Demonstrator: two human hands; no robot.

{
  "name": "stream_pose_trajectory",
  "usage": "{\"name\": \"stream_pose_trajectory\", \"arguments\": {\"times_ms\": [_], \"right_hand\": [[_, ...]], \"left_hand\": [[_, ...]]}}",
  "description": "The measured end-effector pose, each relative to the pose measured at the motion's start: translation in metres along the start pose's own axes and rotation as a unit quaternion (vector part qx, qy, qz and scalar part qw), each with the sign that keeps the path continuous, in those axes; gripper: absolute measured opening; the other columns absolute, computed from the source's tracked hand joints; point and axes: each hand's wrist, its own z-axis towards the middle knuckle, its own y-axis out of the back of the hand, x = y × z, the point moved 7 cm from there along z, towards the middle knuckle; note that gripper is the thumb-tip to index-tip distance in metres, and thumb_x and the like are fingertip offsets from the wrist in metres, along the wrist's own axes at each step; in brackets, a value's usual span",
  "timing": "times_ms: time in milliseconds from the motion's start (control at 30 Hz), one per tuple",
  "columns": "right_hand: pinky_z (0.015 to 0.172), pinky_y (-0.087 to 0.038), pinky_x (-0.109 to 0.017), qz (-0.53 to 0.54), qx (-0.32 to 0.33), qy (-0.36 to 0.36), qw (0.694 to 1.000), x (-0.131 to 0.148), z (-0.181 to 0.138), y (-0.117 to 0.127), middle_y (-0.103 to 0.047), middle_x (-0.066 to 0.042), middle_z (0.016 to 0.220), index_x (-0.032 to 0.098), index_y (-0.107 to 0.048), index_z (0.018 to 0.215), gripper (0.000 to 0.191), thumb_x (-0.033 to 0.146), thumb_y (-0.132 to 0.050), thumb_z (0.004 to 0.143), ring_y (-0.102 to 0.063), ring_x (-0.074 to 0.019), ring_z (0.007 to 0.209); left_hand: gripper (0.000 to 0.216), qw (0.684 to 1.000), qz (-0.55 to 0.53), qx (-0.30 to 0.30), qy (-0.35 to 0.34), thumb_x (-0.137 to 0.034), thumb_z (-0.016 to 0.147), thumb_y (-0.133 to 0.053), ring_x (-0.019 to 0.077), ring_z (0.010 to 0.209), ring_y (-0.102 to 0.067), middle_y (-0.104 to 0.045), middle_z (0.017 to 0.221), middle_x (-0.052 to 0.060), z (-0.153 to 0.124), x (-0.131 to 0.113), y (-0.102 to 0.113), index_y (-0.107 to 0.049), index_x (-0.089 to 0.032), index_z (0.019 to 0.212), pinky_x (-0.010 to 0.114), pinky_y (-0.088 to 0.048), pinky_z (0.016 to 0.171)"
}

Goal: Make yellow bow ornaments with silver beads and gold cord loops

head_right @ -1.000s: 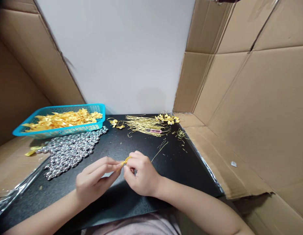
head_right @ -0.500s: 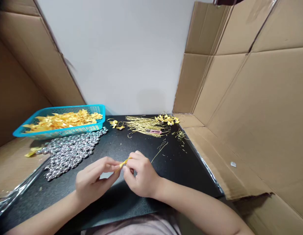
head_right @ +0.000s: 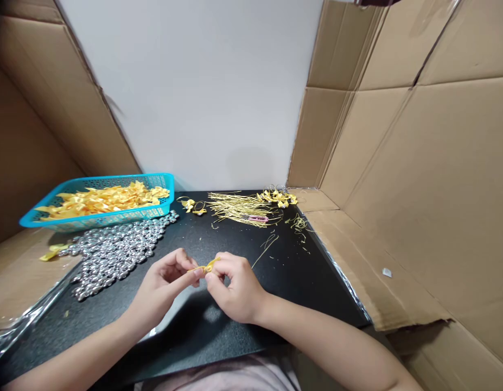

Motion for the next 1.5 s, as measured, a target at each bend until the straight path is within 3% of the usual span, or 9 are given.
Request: {"name": "stream_pose_trajectory", "arguments": {"times_ms": [233,633,1500], "right_hand": [[0.057,-0.035,-0.025,0.001,0.012,-0.001,1.0,0.001,0.001,-0.001,-0.041,0.003,0.058,0.02,-0.038,0.054,0.031,0.014,-0.046,0.083,-0.043,-0.012,0.058],[0.057,-0.033,-0.025,-0.01,0.011,-0.008,1.0,-0.002,0.0,-0.003,-0.038,0.003,0.058,0.021,-0.031,0.054,0.033,0.014,-0.047,0.082,-0.041,-0.0127,0.058],[0.057,-0.034,-0.026,-0.019,0.024,-0.011,0.999,-0.002,0.0,-0.004,-0.037,0.003,0.057,0.021,-0.03,0.052,0.034,0.013,-0.046,0.081,-0.042,-0.0129,0.058]], "left_hand": [[0.025,0.999,0.022,-0.002,-0.027,-0.019,0.072,-0.075,0.0081,0.055,-0.056,-0.061,0.061,-0.006,-0.001,0.0,0.001,-0.052,-0.017,0.064,0.017,-0.047,0.054],[0.016,0.961,0.182,-0.004,-0.21,-0.01,0.079,-0.067,0.0107,0.059,-0.061,-0.066,0.066,-0.003,-0.011,-0.017,0.001,-0.058,-0.019,0.068,0.02,-0.049,0.058],[0.018,0.937,0.257,-0.006,-0.237,-0.013,0.08,-0.065,0.0138,0.058,-0.063,-0.066,0.065,0.0,-0.015,-0.02,-0.001,-0.055,-0.019,0.067,0.024,-0.05,0.057]]}}
